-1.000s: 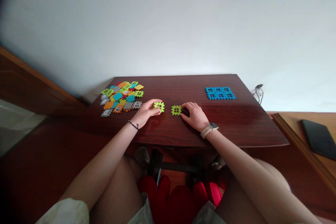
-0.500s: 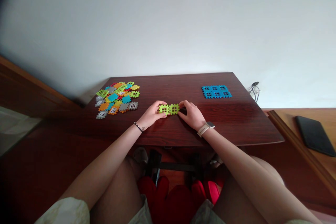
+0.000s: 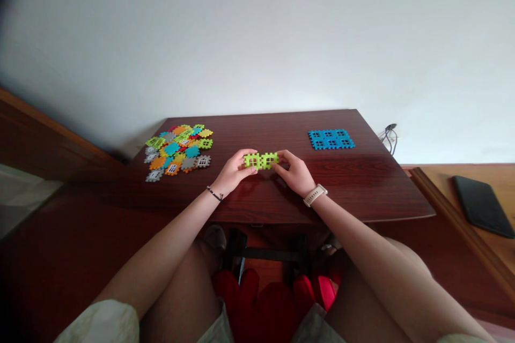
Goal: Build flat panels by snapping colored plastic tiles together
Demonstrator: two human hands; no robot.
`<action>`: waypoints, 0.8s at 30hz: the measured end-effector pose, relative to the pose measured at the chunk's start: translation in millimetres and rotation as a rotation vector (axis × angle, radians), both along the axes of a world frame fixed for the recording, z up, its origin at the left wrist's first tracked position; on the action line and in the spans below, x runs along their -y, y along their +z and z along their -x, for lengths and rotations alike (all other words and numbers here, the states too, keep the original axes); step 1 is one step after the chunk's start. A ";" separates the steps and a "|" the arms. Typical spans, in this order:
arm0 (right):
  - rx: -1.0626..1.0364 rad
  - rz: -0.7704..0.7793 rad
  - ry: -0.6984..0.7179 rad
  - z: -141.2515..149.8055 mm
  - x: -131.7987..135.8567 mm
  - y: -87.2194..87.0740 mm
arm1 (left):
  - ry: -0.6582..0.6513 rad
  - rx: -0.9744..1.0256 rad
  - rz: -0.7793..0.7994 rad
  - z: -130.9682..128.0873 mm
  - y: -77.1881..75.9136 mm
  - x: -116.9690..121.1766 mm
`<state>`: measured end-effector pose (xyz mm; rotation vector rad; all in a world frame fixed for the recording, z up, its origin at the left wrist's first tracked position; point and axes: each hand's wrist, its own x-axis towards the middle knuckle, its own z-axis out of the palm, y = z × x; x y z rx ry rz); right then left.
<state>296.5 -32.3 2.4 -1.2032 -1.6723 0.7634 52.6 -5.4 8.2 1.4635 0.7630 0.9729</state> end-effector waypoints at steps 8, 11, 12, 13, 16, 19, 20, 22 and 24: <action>-0.219 0.124 -0.005 10.9 -3.0 -1.8 | 0.040 0.005 -0.018 -6.2 1.6 -3.8; -0.319 0.159 0.023 15.6 -4.5 -3.8 | 0.041 0.012 -0.006 -10.7 0.7 -4.5; -0.339 0.164 0.027 16.7 -4.9 -4.5 | 0.043 0.010 -0.004 -12.2 0.1 -4.6; -0.351 0.167 0.026 17.4 -5.2 -5.1 | 0.045 0.008 -0.005 -13.5 -0.6 -4.7; -0.359 0.174 0.017 17.7 -5.7 -7.6 | 0.047 0.001 -0.011 -15.4 -2.3 -4.9; -0.362 0.174 0.015 17.0 -5.7 -10.3 | 0.048 -0.016 -0.033 -15.1 -2.3 -4.7; -0.365 0.173 0.016 16.9 -5.6 -11.1 | 0.050 -0.023 -0.040 -14.9 -2.0 -4.4; -0.372 0.172 0.018 16.8 -5.6 -12.1 | 0.052 -0.032 -0.050 -14.9 -1.3 -3.7; -0.378 0.173 0.024 17.0 -5.6 -12.7 | 0.057 -0.028 -0.052 -15.8 -1.1 -3.1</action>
